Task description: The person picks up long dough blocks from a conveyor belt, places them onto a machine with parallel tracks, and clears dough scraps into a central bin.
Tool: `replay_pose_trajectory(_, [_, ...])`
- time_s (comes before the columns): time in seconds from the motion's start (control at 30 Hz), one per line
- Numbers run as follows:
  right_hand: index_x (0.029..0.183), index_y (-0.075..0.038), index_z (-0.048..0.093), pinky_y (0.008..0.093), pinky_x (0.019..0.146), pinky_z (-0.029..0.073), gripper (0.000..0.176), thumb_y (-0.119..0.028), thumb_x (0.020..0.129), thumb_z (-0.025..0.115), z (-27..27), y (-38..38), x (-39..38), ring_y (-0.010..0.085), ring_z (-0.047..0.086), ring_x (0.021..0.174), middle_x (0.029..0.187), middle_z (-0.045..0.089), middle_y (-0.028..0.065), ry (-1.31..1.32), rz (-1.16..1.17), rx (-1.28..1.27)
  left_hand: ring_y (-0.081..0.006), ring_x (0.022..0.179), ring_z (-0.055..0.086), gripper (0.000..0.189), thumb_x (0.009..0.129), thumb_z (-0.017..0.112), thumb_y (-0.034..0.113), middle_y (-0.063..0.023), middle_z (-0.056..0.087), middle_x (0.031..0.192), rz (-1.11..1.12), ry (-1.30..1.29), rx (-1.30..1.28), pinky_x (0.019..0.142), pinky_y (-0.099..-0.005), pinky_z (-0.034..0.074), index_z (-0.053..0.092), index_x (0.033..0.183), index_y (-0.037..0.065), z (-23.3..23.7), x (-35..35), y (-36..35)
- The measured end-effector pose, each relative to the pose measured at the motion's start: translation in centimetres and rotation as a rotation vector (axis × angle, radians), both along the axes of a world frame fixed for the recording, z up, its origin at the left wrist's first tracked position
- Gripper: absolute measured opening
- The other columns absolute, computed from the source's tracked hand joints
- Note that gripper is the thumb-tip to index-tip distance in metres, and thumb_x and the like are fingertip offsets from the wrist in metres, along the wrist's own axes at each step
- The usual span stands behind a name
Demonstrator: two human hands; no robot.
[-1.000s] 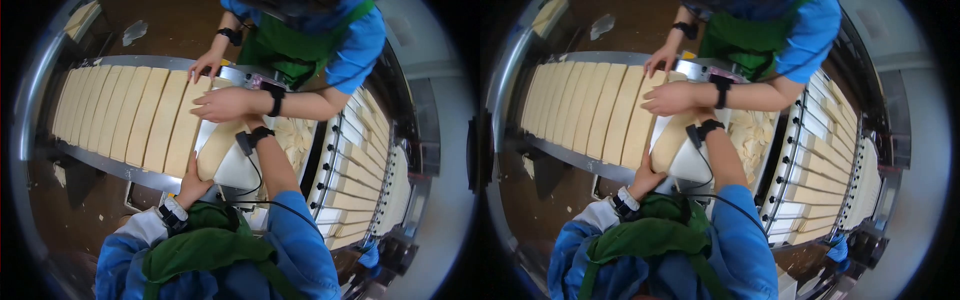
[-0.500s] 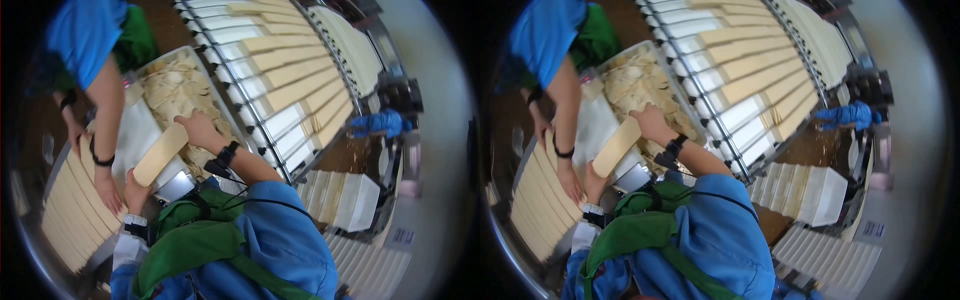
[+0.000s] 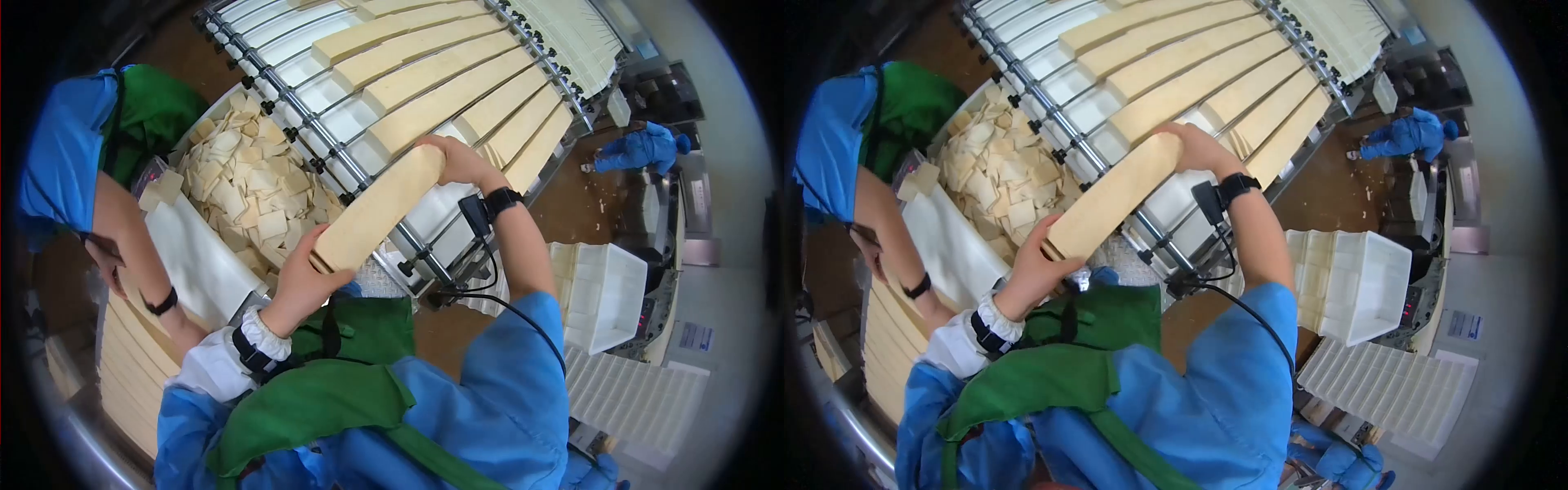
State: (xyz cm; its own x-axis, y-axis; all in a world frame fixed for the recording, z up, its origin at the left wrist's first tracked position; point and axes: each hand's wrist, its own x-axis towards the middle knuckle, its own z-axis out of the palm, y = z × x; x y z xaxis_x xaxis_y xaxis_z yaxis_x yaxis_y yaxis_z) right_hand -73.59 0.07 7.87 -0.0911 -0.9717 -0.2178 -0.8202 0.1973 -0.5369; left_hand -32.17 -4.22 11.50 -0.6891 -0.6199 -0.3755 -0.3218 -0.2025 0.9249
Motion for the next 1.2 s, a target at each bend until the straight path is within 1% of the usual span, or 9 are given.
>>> replay_pose_trajectory(0.2, [0.148,-0.017,0.046,0.0413,0.103,0.049,0.097,0.001,0.059,0.078,-2.3,0.2,-1.9,0.0410,0.059,0.122,0.125,0.062,0.0267,-0.158,-0.155,0.077,-0.0228,0.109,0.068,0.082,0.077,0.083,0.018,-0.0165,0.068,0.120,-0.095,-0.044,-0.279,0.093,-0.0337,0.054,0.045,0.148,0.004,1.5,-5.1,-0.7])
replay_pose_trajectory(0.27, [0.148,-0.013,0.042,0.0424,0.101,0.049,0.094,0.001,0.062,0.077,-1.3,1.6,-0.2,0.0415,0.060,0.115,0.124,0.061,0.0298,0.736,-0.209,-0.423,-0.0210,0.106,0.069,0.084,0.079,0.081,0.017,-0.0176,0.068,0.118,-0.070,0.021,-0.144,0.089,-0.0322,0.055,0.041,0.151,0.004,-1.2,-7.6,-0.9])
replay_pose_trajectory(0.3, [0.134,-0.006,0.054,0.0441,0.095,0.050,0.067,-0.006,0.070,0.077,-0.8,1.9,0.4,0.0416,0.061,0.106,0.115,0.063,0.0263,0.781,-0.230,-0.545,-0.0193,0.102,0.070,0.086,0.081,0.079,0.016,-0.0187,0.068,0.116,-0.041,0.096,-0.006,0.085,-0.0307,0.056,0.036,0.154,0.004,-2.4,-8.7,-1.0])
replay_pose_trajectory(0.33, [0.134,-0.006,0.054,0.0441,0.095,0.050,0.067,-0.006,0.070,0.077,-0.2,2.6,1.9,0.0416,0.061,0.106,0.115,0.063,0.0263,0.774,-0.234,-0.548,-0.0193,0.102,0.070,0.086,0.081,0.079,0.016,-0.0187,0.068,0.116,-0.042,0.089,-0.010,0.085,-0.0307,0.056,0.036,0.154,0.004,-2.5,-9.8,-1.0])
replay_pose_trajectory(0.4, [0.112,-0.001,0.066,0.0449,0.093,0.049,0.034,-0.014,0.080,0.073,1.2,4.5,6.8,0.0405,0.060,0.106,0.100,0.065,0.0231,0.227,-0.466,-0.271,-0.0192,0.097,0.068,0.086,0.092,0.068,0.002,-0.0201,0.067,0.117,-0.003,0.138,0.027,0.083,-0.0283,0.055,0.019,0.162,0.008,-2.9,-11.5,-0.8])
replay_pose_trajectory(0.5, [0.096,0.001,0.069,0.0456,0.091,0.048,0.022,-0.017,0.083,0.072,1.1,5.8,12.9,0.0391,0.059,0.103,0.097,0.063,0.0215,0.087,-0.486,-0.276,-0.0145,0.083,0.067,0.075,0.092,0.072,0.008,-0.0132,0.071,0.097,0.082,-0.026,-0.143,0.071,-0.0268,0.054,0.031,0.155,0.004,-3.3,-12.4,-0.6])
replay_pose_trajectory(0.7, [0.092,0.004,0.066,0.0469,0.087,0.047,0.028,-0.020,0.079,0.075,-0.1,5.7,15.7,0.0389,0.057,0.098,0.101,0.061,0.0221,0.117,-0.549,-0.473,-0.0112,0.073,0.064,0.065,0.091,0.077,0.015,-0.0081,0.069,0.083,0.202,-0.055,-0.183,0.064,-0.0254,0.051,0.041,0.144,0.001,-4.9,-11.5,-0.7])
replay_pose_trajectory(0.97, [0.134,0.006,0.047,0.0476,0.103,0.045,0.072,-0.029,0.081,0.082,-0.3,4.2,17.2,0.0454,0.054,0.119,0.119,0.061,0.0275,-0.097,-0.471,-0.498,-0.0059,0.075,0.060,0.059,0.094,0.065,-0.004,-0.0039,0.066,0.083,0.120,0.165,-0.051,0.063,-0.0206,0.045,0.041,0.146,0.007,-7.4,-9.4,-1.1])
replay_pose_trajectory(1.2, [0.147,0.003,0.039,0.0479,0.110,0.043,0.087,-0.025,0.079,0.084,1.2,7.1,14.3,0.0446,0.053,0.128,0.136,0.054,0.0299,-0.297,-0.545,-0.390,-0.0127,0.083,0.065,0.065,0.088,0.059,-0.012,-0.0056,0.068,0.092,0.109,0.182,0.005,0.075,-0.0264,0.053,0.042,0.147,0.009,-4.8,-6.1,-3.8])
